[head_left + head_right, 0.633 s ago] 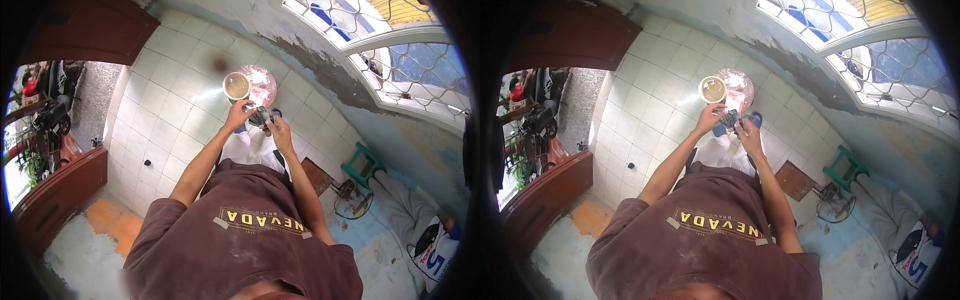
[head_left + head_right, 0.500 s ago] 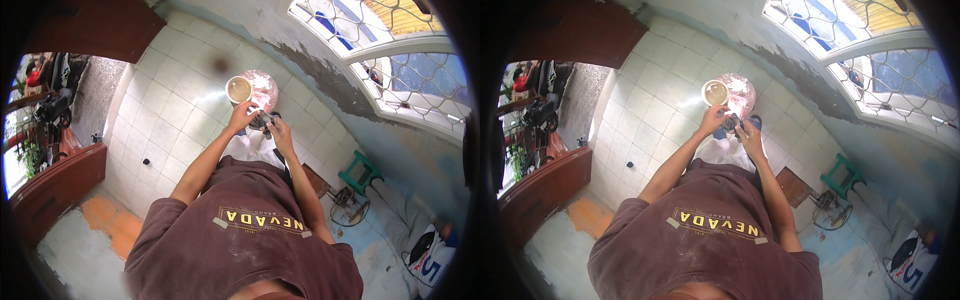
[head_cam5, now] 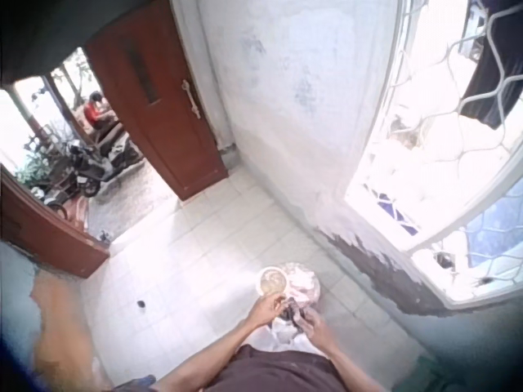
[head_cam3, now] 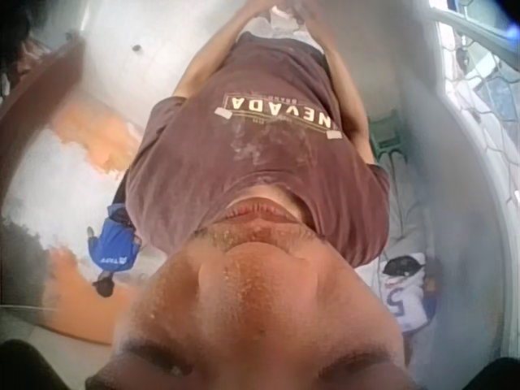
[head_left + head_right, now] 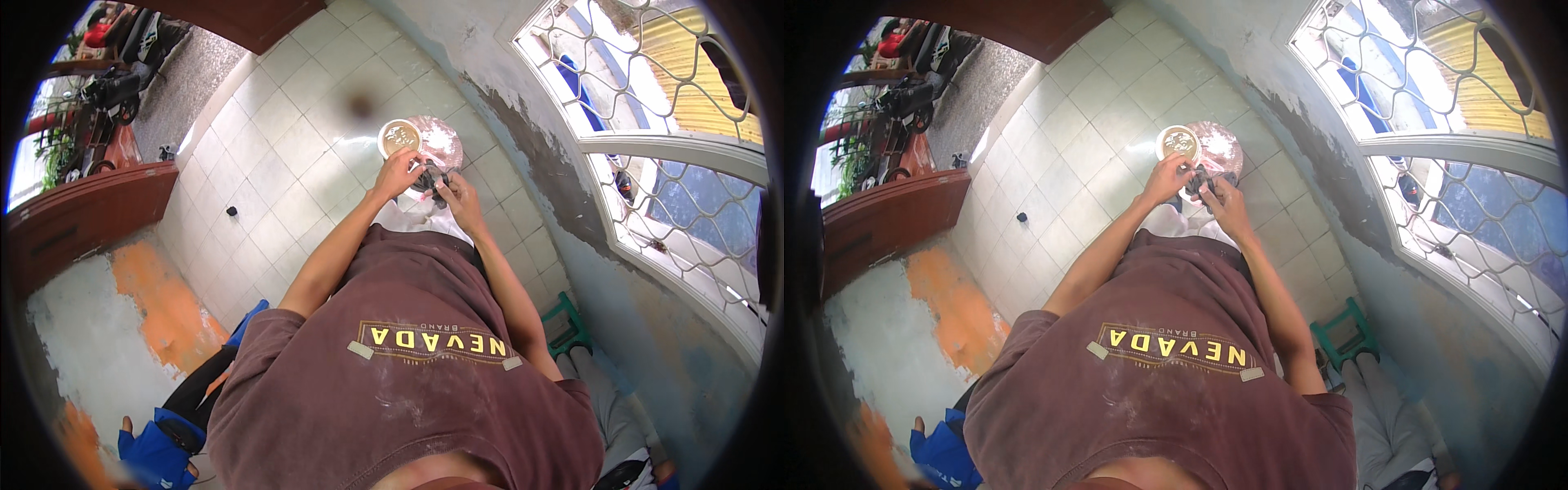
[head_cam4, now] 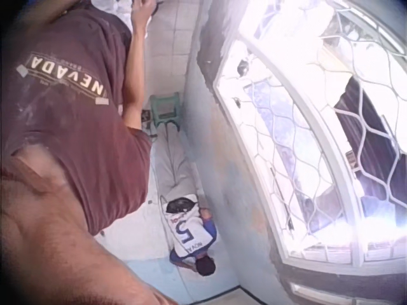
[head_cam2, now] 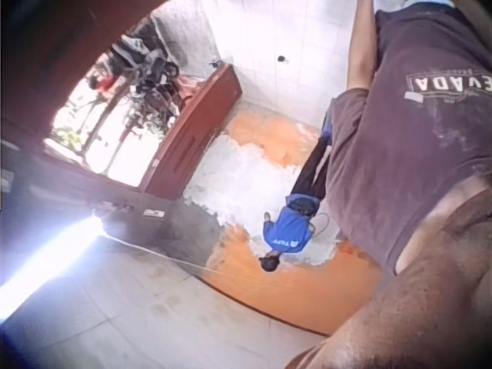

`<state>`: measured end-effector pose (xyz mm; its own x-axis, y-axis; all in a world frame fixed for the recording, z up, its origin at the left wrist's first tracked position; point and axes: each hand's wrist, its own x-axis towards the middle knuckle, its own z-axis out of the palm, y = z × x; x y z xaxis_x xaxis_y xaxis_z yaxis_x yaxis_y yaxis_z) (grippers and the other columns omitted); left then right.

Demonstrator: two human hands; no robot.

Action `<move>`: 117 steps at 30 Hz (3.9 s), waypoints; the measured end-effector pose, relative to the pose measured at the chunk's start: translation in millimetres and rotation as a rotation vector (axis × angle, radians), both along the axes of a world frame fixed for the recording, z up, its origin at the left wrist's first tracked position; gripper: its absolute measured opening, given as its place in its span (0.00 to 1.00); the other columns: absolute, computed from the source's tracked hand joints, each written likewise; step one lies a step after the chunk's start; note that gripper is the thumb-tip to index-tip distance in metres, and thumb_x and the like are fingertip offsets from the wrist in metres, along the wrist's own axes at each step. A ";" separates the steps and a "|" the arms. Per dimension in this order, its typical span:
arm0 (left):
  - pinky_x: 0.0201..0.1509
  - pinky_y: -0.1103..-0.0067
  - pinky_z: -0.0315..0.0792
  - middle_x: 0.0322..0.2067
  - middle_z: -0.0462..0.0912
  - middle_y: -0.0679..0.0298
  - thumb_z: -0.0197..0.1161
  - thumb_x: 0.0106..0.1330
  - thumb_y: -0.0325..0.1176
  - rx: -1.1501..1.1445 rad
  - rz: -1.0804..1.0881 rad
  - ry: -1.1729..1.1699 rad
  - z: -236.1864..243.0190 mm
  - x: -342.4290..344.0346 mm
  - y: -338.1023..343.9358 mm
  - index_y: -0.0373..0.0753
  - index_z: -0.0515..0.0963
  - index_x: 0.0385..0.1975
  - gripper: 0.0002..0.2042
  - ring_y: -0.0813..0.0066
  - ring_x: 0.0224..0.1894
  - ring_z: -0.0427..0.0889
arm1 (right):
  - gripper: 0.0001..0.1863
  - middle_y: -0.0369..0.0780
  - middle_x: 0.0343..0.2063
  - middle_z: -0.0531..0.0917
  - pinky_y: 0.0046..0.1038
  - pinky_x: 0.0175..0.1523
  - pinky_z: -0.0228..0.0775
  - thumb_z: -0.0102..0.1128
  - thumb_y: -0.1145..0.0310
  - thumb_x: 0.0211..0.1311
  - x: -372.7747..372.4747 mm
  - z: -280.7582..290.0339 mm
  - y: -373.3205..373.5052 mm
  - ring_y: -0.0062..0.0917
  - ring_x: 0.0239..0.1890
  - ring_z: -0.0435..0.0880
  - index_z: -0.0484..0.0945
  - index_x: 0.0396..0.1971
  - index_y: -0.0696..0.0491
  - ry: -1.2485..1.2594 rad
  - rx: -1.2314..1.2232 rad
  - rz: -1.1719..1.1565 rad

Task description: The person applies a white compound to a wall using a red putty knife, then mixes more compound in a small pink container and prepares a black bag.

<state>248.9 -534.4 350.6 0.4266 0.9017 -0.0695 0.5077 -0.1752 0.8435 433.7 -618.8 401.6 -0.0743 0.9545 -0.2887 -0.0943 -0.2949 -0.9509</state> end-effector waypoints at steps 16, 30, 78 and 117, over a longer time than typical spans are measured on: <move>0.39 0.78 0.74 0.30 0.86 0.63 0.67 0.63 0.33 -0.308 0.278 -0.239 -26.2 101.4 -3.5 0.34 0.82 0.37 0.09 0.75 0.34 0.83 | 0.12 0.38 0.33 0.86 0.22 0.39 0.66 0.56 0.62 0.73 107.3 -16.1 15.1 0.14 0.32 0.74 0.75 0.33 0.56 -0.087 -0.035 0.064; 0.41 0.78 0.78 0.45 0.83 0.62 0.57 0.73 0.39 -0.735 0.373 -0.251 -77.6 29.6 72.7 0.40 0.79 0.51 0.13 0.74 0.40 0.83 | 0.14 0.33 0.26 0.84 0.21 0.32 0.63 0.60 0.62 0.69 76.5 -69.3 78.6 0.12 0.27 0.70 0.80 0.30 0.58 -0.069 0.002 -0.293; 0.37 0.74 0.78 0.39 0.85 0.56 0.60 0.70 0.42 -0.746 0.228 0.086 -254.6 -35.1 111.8 0.36 0.77 0.53 0.18 0.70 0.32 0.86 | 0.15 0.46 0.44 0.83 0.31 0.52 0.75 0.54 0.76 0.66 -3.6 -218.6 76.7 0.30 0.48 0.82 0.72 0.52 0.60 -0.504 -0.320 -0.685; 0.48 0.66 0.79 0.31 0.85 0.42 0.67 0.51 0.31 -0.192 0.079 0.486 -277.3 -32.3 126.8 0.30 0.84 0.42 0.18 0.51 0.38 0.87 | 0.18 0.46 0.38 0.85 0.31 0.44 0.76 0.53 0.78 0.66 -41.6 -235.9 14.5 0.33 0.38 0.85 0.69 0.55 0.56 -0.394 -0.412 -0.405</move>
